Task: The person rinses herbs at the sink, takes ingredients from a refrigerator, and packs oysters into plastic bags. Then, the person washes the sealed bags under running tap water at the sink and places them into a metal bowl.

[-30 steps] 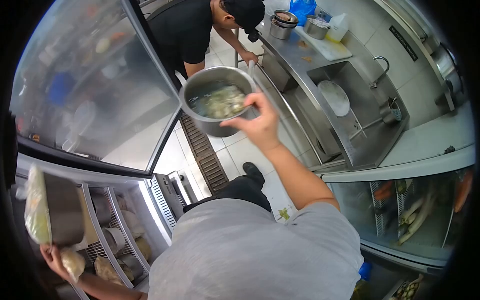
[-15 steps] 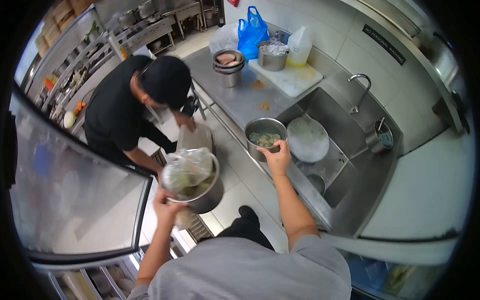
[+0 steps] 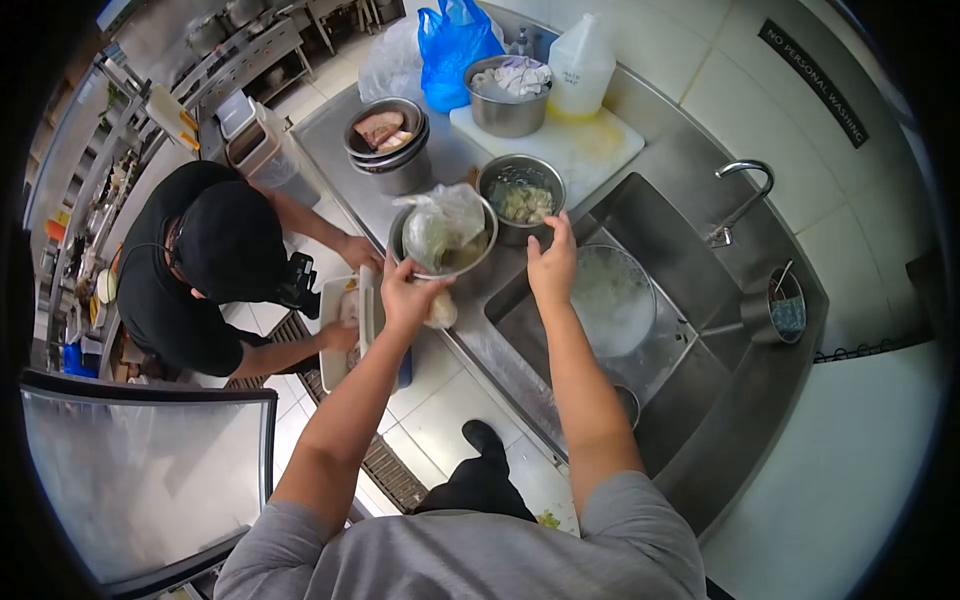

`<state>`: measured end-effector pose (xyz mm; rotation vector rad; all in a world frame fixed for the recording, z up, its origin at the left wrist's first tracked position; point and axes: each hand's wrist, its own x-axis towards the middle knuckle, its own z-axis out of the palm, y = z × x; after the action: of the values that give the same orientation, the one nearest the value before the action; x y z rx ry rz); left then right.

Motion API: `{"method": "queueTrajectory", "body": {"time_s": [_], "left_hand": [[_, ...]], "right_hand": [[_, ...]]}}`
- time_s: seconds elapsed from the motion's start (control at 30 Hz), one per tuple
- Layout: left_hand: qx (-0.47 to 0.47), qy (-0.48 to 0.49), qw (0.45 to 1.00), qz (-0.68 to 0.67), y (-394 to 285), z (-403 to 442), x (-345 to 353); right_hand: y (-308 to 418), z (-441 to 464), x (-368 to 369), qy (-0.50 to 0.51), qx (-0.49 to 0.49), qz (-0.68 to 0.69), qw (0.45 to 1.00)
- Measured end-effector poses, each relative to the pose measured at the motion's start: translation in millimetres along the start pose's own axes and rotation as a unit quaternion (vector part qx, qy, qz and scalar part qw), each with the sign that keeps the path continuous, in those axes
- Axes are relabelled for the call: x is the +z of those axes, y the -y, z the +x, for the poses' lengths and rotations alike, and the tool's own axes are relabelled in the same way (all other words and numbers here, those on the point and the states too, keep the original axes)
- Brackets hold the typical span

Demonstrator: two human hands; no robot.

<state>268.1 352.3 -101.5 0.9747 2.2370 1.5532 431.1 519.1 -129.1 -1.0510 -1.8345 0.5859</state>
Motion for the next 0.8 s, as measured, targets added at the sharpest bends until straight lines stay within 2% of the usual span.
{"method": "queueTrajectory", "body": {"time_s": [0.1, 0.13, 0.2, 0.27, 0.3, 0.33, 0.37, 0.43, 0.47, 0.5, 0.57, 0.6, 0.63, 0.67, 0.7, 0.73, 0.8], "left_hand": [[-0.006, -0.01, 0.994, 0.108, 8, 11, 3], [-0.037, 0.001, 0.992, 0.118, 4, 13, -4], [-0.013, -0.041, 0.995, 0.095, 9, 6, -20], [-0.005, -0.066, 0.995, 0.08, 13, -18, -39], [-0.065, -0.061, 0.995, 0.034, 12, -37, -49], [-0.125, -0.055, 0.991, -0.011, 10, -61, -59], [-0.172, -0.052, 0.981, -0.074, 11, -87, -65], [-0.258, -0.041, 0.944, -0.201, 15, -137, -73], [-0.294, 0.013, 0.924, -0.245, 4, -158, -87], [-0.278, 0.003, 0.924, -0.261, 1, -175, -97], [-0.254, -0.007, 0.923, -0.288, 4, -209, -124], [-0.246, 0.026, 0.932, -0.264, 16, -223, -142], [-0.242, 0.05, 0.951, -0.184, 16, -235, -163], [-0.222, 0.048, 0.967, -0.115, 36, -249, -181], [-0.263, 0.023, 0.947, -0.183, 25, -260, -200], [-0.293, -0.01, 0.932, -0.213, 44, -274, -213], [-0.356, -0.014, 0.91, -0.212, 45, -292, -246]], "right_hand": [[13, -10, -3, 0.006, -0.01, 0.042, 0.999], [19, -20, -6, 0.015, -0.018, 0.05, 0.998], [38, -41, -12, 0.037, -0.034, 0.09, 0.995], [59, -82, -14, 0.101, 0.051, 0.181, 0.977], [63, -105, -13, 0.164, 0.043, 0.217, 0.961], [86, -127, -19, 0.233, 0.073, 0.263, 0.933], [108, -151, -22, 0.292, 0.149, 0.327, 0.886], [140, -183, -26, 0.4, 0.287, 0.408, 0.769], [151, -194, -30, 0.45, 0.351, 0.425, 0.703], [158, -204, -37, 0.493, 0.413, 0.436, 0.63], [151, -221, -39, 0.487, 0.401, 0.42, 0.652], [149, -229, -42, 0.48, 0.401, 0.414, 0.661], [151, -222, -53, 0.454, 0.423, 0.422, 0.661], [137, -221, -58, 0.429, 0.439, 0.391, 0.686], [130, -211, -71, 0.368, 0.466, 0.398, 0.699], [123, -191, -81, 0.311, 0.483, 0.404, 0.712], [102, -151, -93, 0.181, 0.483, 0.406, 0.754]]}}
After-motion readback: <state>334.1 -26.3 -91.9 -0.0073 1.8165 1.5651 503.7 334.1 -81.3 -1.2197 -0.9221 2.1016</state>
